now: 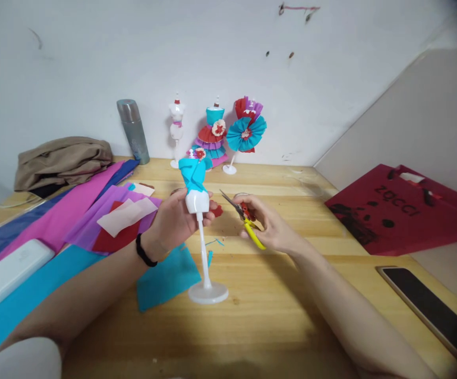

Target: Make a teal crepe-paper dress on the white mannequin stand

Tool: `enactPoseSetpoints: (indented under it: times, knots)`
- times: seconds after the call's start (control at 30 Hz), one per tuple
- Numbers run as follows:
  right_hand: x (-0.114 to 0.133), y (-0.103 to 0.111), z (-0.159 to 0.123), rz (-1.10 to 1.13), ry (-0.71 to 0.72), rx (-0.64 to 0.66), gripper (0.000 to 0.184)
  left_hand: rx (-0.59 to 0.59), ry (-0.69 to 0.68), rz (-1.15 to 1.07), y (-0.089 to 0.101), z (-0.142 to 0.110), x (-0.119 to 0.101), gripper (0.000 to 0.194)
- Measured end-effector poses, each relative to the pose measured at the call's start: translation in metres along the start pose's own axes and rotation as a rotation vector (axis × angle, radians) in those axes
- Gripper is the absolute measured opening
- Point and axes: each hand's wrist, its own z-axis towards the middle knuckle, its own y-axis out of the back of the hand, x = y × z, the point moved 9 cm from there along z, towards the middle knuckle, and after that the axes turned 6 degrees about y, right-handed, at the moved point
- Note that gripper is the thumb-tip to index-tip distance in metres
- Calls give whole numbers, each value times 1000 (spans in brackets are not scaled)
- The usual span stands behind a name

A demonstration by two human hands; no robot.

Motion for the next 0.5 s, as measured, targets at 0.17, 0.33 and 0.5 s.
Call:
enactPoseSetpoints:
  times: [0.17,0.33,0.5]
  knots:
    - [11,0,-1,-219,103,-9,48,59,-7,3,-3,1,2,33]
    - [21,-6,-1,-333,190,1,46,68,-21,74,-3,1,3,34]
    - [30,2,-2,-428,308,-44,45,93,-19,155,0,5,3,42]
